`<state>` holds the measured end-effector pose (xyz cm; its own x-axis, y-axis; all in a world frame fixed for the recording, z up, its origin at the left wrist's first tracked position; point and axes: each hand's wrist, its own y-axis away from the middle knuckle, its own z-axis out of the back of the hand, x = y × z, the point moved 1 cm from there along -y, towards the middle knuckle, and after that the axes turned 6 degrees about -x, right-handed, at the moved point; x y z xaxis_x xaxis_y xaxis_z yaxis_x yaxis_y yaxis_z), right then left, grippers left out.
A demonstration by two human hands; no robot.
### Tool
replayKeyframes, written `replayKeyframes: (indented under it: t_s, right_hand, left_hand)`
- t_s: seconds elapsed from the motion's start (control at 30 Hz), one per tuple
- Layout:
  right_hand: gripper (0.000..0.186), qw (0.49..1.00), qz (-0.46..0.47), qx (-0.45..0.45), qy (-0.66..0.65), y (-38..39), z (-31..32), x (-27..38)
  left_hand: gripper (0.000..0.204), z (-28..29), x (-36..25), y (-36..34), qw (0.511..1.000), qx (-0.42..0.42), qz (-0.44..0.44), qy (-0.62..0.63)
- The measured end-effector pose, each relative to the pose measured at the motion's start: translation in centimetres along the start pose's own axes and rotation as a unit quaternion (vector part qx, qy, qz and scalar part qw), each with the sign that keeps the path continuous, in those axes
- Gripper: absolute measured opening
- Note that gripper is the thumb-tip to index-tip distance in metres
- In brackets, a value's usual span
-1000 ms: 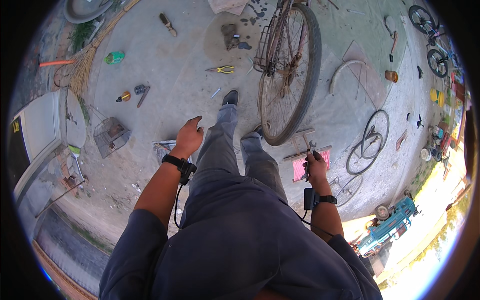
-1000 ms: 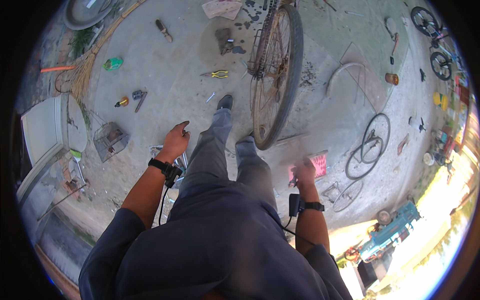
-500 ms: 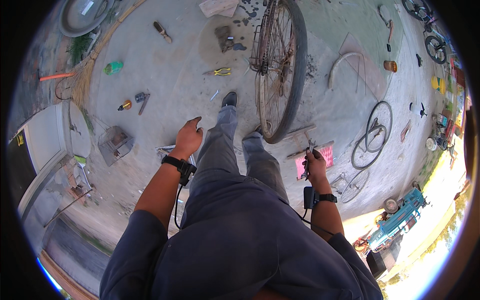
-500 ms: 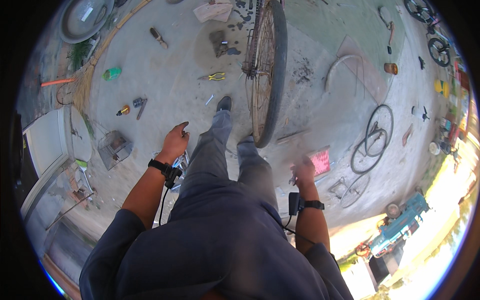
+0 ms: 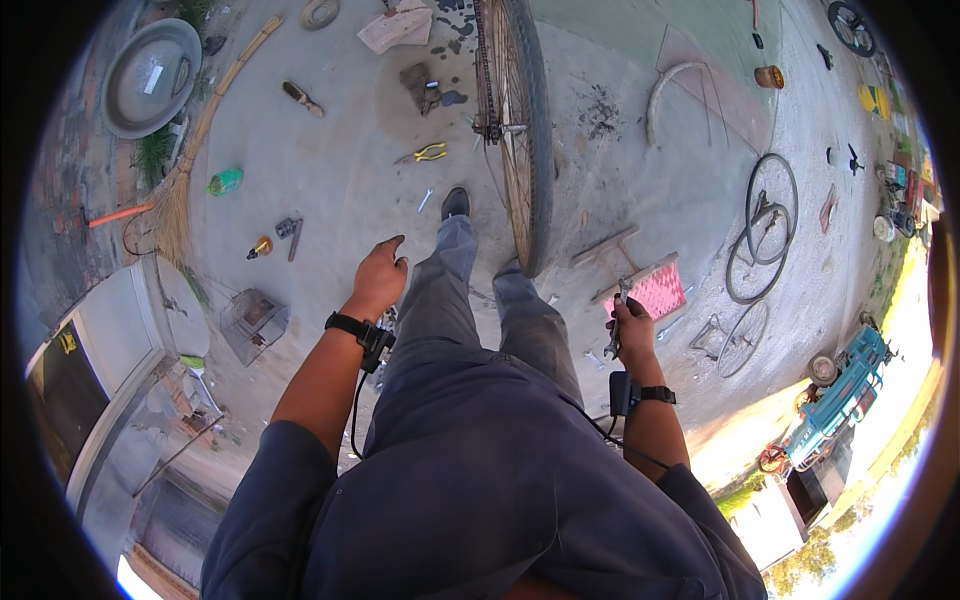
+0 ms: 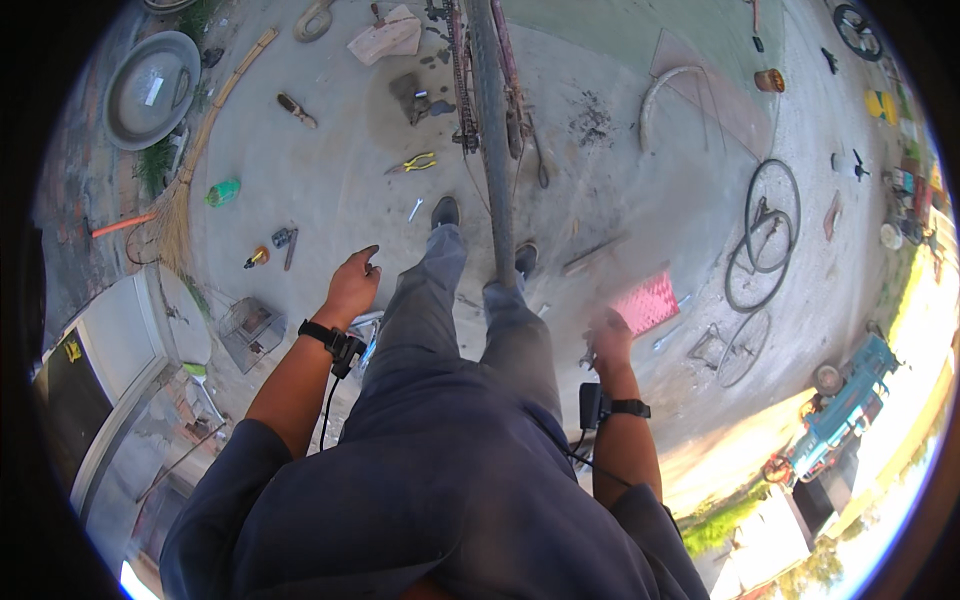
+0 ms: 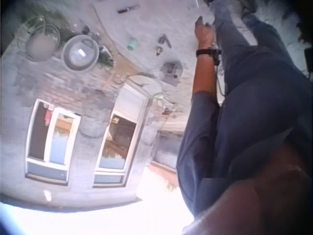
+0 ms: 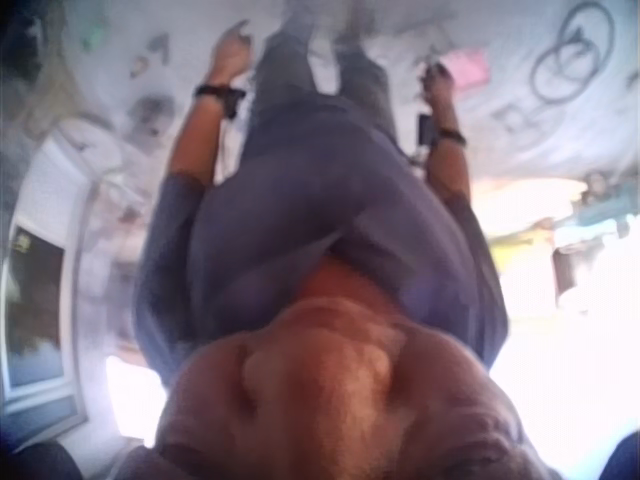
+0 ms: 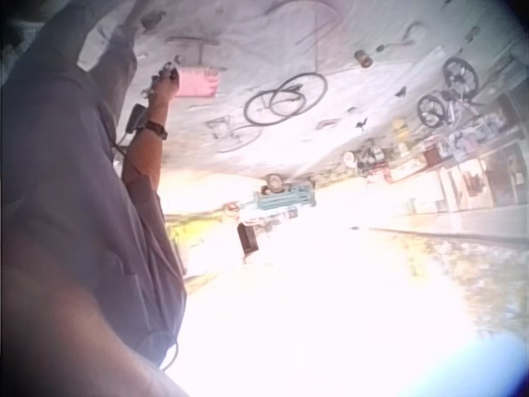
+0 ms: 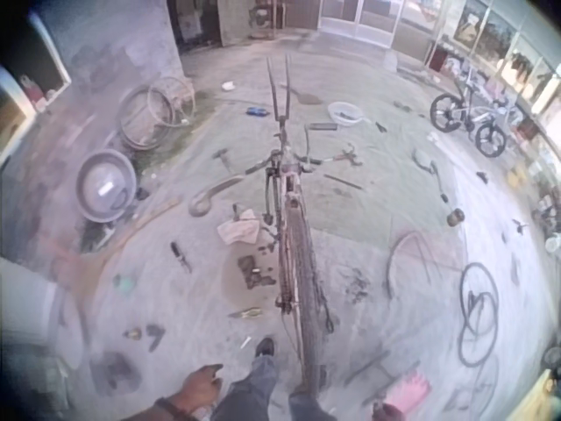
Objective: The person uses a wrench to tighten the rear axle nuts on a bicycle wheel. They then move a small stool and sit down to inspect a bicycle brake caliper assembly.
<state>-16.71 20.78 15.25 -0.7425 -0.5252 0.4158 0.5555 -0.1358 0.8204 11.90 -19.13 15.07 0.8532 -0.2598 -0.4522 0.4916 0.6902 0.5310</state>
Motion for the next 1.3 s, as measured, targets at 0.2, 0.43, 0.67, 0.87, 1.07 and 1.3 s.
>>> replayKeyframes:
  t_s: [0.2, 0.43, 0.67, 0.87, 1.07, 1.3]
  right_hand:
    - [0.031, 0.999, -0.013, -0.016, -0.03, 0.8, 1.0, -1.5]
    - [0.031, 0.997, -0.03, -0.02, -0.063, 1.3, 2.4, -3.6]
    - [0.03, 0.994, -0.036, -0.028, -0.102, 1.3, 3.9, -6.3]
    - [0.043, 0.991, -0.057, -0.047, -0.108, 1.1, 5.9, -9.3]
    - [0.046, 0.988, -0.061, -0.054, -0.131, 0.5, 7.4, -11.8]
    - [0.042, 0.985, -0.07, -0.06, -0.143, 0.9, 7.8, -12.0]
  left_hand:
    - [0.044, -0.2, -2.0, -0.5, 0.999, 0.017, -0.026, -0.025]
    - [0.043, -0.1, -5.1, -0.8, 0.995, 0.083, -0.003, -0.054]
    - [0.042, -1.1, -7.2, -0.7, 0.991, 0.096, -0.034, -0.085]
    - [0.042, -2.2, -8.9, -0.6, 0.987, 0.109, -0.056, -0.1]
    - [0.042, -3.3, -9.9, -0.2, 0.984, 0.121, -0.066, -0.109]
    - [0.043, -3.6, -10.5, 0.1, 0.984, 0.114, -0.086, -0.109]
